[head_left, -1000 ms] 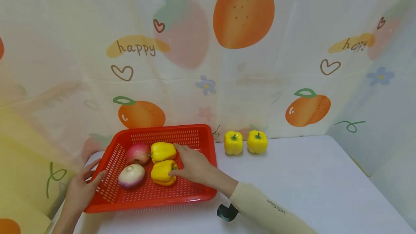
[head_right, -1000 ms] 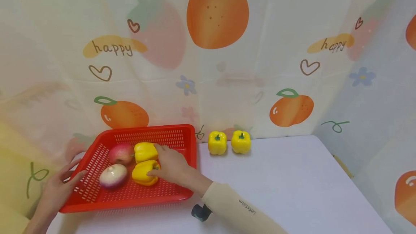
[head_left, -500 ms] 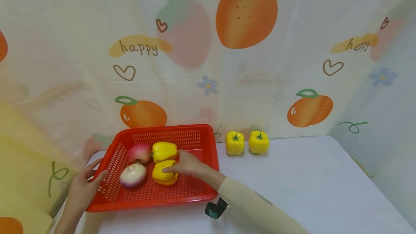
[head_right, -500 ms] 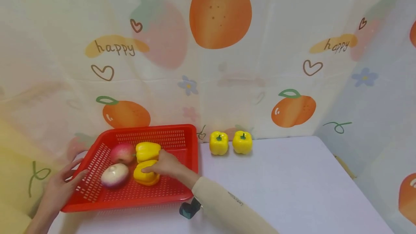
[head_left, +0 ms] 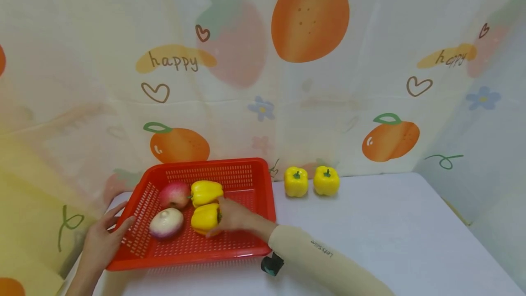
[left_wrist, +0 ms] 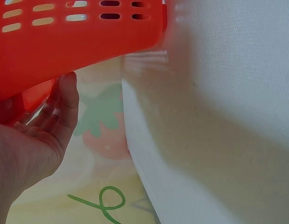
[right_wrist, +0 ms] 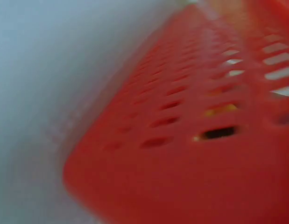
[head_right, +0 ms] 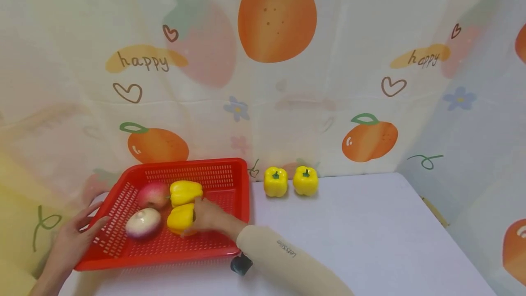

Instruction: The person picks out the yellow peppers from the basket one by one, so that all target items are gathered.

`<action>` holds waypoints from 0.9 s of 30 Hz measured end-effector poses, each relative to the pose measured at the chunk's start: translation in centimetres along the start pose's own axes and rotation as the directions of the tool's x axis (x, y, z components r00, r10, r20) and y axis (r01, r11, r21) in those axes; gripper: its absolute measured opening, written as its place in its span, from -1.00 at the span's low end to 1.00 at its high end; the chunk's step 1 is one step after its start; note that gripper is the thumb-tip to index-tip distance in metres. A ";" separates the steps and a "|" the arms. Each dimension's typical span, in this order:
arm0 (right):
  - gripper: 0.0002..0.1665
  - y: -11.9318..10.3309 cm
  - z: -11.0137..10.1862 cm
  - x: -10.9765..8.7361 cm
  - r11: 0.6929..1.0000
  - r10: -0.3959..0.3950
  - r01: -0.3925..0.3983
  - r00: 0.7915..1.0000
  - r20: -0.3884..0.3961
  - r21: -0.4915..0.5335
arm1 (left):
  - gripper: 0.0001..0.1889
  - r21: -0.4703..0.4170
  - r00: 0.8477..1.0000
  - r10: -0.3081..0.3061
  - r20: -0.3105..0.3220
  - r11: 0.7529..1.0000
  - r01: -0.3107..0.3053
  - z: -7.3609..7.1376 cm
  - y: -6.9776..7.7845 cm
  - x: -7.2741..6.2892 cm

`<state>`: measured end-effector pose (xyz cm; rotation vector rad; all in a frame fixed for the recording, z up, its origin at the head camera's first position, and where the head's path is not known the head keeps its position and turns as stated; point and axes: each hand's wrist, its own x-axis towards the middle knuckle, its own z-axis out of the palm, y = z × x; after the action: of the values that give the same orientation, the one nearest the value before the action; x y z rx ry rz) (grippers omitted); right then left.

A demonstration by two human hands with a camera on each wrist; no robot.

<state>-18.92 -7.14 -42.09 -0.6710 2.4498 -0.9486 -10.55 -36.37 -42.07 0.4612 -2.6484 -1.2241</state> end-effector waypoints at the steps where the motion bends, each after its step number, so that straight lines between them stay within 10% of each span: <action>1: 0.05 -0.1 0.3 0.1 0.996 -0.004 0.003 1.000 -0.010 -0.088 | -0.34 -0.001 1.000 -0.003 0.001 1.000 0.003 0.0 0.0 0.0; 4: 0.12 -0.4 0.8 0.4 0.959 -0.018 0.009 0.999 -0.030 -0.283 | -0.34 0.002 1.000 -0.016 0.001 1.000 0.016 -0.1 -0.1 0.0; 14: -0.16 -0.2 0.3 0.4 0.986 -0.163 0.159 0.982 -0.097 -0.049 | -0.35 0.001 1.000 -0.009 -0.005 1.000 0.009 0.0 -0.1 0.1; 27: -0.22 -0.3 -1.7 -2.4 0.960 -0.267 0.255 0.957 -0.109 -0.116 | -0.38 0.003 1.000 0.014 -0.018 1.000 -0.014 0.2 -0.3 -0.1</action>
<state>-17.88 -5.09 -40.19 -1.0207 2.5754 -0.9954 -10.50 -36.41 -42.38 0.4509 -2.6344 -1.2060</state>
